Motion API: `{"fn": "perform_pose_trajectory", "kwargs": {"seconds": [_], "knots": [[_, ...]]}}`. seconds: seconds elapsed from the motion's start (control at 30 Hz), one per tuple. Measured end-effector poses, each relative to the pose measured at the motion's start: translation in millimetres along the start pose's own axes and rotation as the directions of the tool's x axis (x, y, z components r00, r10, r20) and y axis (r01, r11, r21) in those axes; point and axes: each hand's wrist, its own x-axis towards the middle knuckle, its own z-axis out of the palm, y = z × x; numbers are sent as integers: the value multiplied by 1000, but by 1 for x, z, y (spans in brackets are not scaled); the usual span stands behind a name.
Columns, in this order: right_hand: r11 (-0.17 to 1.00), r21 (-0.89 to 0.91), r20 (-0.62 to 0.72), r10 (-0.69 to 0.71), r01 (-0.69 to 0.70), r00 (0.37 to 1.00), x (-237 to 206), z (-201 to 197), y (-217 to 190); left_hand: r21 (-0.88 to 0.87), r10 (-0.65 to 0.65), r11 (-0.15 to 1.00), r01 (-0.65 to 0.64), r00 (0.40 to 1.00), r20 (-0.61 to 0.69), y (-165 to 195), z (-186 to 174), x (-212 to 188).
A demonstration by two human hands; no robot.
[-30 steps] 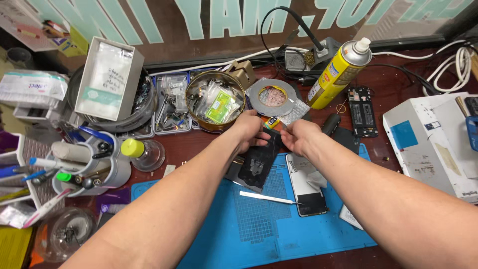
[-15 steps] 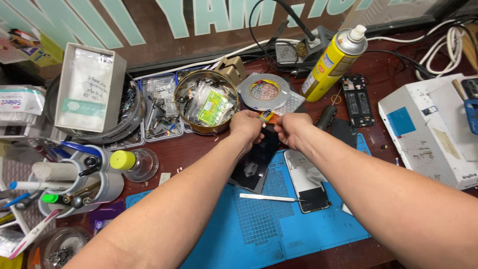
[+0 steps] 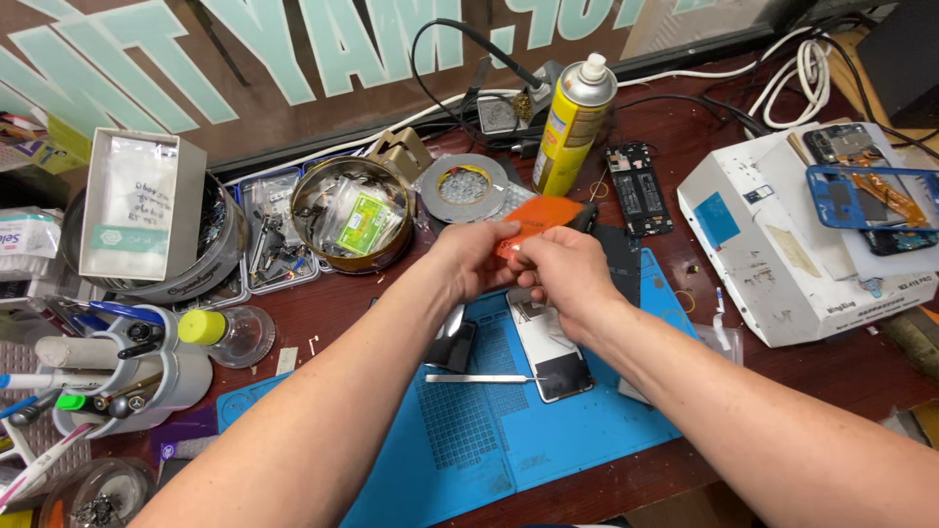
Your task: The person disassembles a smartphone, removes the battery and internal components, and uses a screwdriver to adjust parts on the motherboard. They handle the phone frame, battery, and small screws while working at a cluttered repair bench.
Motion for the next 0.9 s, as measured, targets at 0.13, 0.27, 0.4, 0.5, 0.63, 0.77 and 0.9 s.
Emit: {"fn": "perform_pose_trajectory", "kwargs": {"seconds": [0.13, 0.27, 0.4, 0.5, 0.63, 0.77, 0.9], "knots": [[992, 108, -37, 71, -66, 997, 5, -56, -12, 122, 126, 985, -122, 992, -27, 4, 28, -22], [987, 93, 48, -138, 133, 989, 18, -120, -33, 238, 131, 963, -128, 991, 5, 13, 60, -53], [948, -121, 55, -289, 294, 956, 16, -149, -45, 278, 184, 945, -172, 983, -19, 15, 99, -75], [887, -247, 107, -374, 389, 921, 5, -159, -49, 408, 204, 890, -203, 978, 42, 5, 120, -84], [875, -244, 247, -361, 419, 899, -9, -162, -46, 456, 446, 795, -401, 895, 9, -1, 140, -76], [848, -216, 132, -466, 484, 875, -14, -164, -49, 510, 568, 732, -452, 818, -92, -3, 144, -67], [727, -263, -36, -665, 635, 746, -25, -177, -69, 684, 754, 619, -387, 538, -377, 7, 150, -64]]}}
